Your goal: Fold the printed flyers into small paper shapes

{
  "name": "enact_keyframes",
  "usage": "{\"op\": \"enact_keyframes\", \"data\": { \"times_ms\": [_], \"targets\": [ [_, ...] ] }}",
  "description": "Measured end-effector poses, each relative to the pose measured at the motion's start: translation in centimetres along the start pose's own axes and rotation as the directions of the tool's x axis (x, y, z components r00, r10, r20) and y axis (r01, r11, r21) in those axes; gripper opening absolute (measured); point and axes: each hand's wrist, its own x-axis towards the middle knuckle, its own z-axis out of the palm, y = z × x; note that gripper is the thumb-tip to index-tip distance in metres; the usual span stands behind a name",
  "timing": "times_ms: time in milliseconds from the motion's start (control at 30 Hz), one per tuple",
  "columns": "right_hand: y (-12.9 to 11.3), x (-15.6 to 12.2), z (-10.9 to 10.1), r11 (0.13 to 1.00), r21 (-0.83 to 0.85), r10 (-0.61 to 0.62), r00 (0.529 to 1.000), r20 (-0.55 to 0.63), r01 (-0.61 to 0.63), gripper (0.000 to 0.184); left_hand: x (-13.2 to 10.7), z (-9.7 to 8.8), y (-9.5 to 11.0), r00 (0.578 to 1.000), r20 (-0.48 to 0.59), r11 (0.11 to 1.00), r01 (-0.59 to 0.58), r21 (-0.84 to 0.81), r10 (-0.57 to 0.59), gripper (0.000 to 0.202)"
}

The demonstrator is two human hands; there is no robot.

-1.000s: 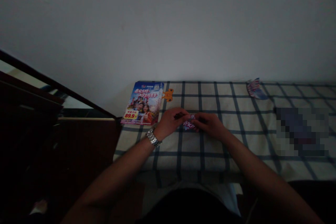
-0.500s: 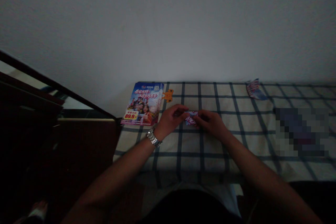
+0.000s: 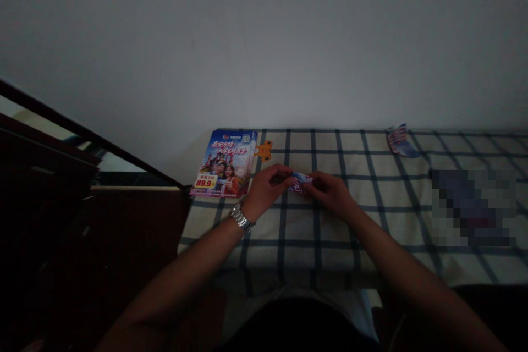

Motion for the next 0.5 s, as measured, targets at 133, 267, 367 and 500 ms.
{"op": "enact_keyframes", "data": {
  "times_ms": [133, 267, 367, 500],
  "targets": [
    [0.2, 0.0, 0.1, 0.999, 0.005, -0.034, 0.999, 0.005, 0.034, 0.026, 0.0, -0.1, 0.3, 1.0, -0.023, 1.0, 0.001, -0.023, -0.002, 0.024],
    [-0.1, -0.1, 0.1, 0.998, 0.005, -0.063, 0.998, 0.01, 0.063, 0.026, 0.0, -0.2, 0.5, 0.999, -0.027, 0.999, -0.03, 0.024, 0.031, 0.017],
    [-0.6, -0.2, 0.1, 0.996, 0.001, -0.09, 0.996, 0.017, 0.09, 0.026, -0.1, -0.2, 0.4, 0.999, -0.009, 0.996, -0.049, 0.073, 0.05, 0.016],
    [-0.9, -0.2, 0.1, 0.989, -0.046, -0.144, 0.99, -0.012, 0.143, 0.023, -0.3, 0.0, 0.4, 0.997, 0.001, 0.986, -0.077, 0.149, 0.078, 0.013]
  ]
}}
